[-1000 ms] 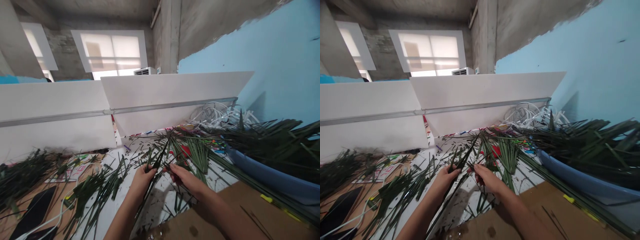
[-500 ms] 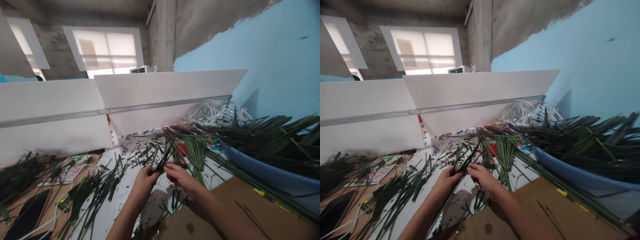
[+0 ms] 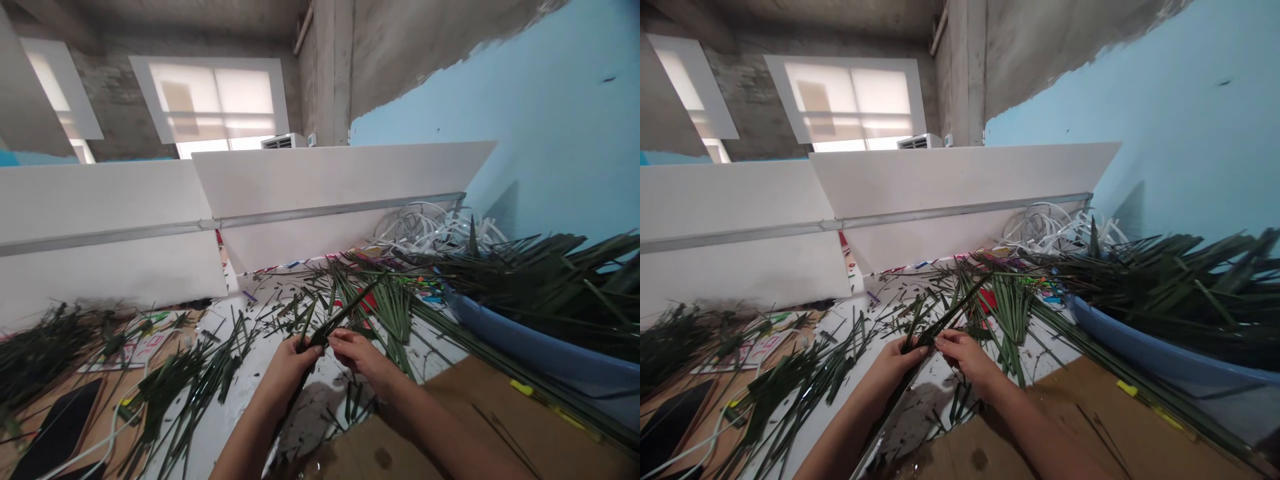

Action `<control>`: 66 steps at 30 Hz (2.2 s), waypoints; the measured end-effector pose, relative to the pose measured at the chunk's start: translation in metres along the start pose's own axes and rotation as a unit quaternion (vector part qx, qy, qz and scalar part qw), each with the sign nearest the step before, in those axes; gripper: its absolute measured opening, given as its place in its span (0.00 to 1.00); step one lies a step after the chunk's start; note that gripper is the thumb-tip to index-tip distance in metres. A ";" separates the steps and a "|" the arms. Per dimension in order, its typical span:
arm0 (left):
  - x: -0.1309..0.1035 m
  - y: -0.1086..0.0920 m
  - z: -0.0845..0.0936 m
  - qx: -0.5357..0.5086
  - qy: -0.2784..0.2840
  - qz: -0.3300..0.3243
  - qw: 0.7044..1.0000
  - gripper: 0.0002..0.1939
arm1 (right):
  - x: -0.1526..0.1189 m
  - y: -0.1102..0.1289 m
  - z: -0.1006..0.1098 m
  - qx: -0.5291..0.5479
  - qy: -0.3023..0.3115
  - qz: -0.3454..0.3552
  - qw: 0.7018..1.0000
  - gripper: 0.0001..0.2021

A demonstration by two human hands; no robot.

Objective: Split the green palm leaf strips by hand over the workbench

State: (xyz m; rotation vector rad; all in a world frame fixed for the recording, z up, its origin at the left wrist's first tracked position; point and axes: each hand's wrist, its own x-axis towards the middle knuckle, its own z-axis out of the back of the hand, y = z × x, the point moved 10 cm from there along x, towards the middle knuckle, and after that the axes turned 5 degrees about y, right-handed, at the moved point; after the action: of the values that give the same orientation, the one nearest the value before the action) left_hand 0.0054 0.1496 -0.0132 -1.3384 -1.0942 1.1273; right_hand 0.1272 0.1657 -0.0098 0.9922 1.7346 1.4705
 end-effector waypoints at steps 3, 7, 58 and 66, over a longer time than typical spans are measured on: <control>-0.002 0.001 0.000 -0.015 0.000 0.012 1.000 0.19 | -0.001 -0.002 0.001 0.010 -0.011 -0.008 1.000 0.21; -0.005 -0.002 -0.002 -0.053 0.005 0.022 0.998 0.20 | -0.004 -0.001 0.000 0.016 -0.005 -0.021 1.000 0.21; -0.012 -0.010 -0.015 0.085 0.009 0.033 0.996 0.21 | 0.000 0.011 0.037 0.054 -0.134 0.091 0.985 0.18; -0.015 -0.010 -0.016 0.030 -0.035 0.027 0.999 0.22 | -0.002 0.009 0.027 0.077 -0.122 0.084 0.986 0.17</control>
State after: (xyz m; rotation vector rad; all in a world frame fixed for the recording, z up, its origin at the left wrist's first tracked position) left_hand 0.0190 0.1335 -0.0016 -1.2982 -1.0712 1.2453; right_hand 0.1525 0.1777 -0.0053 1.3681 1.6356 1.2661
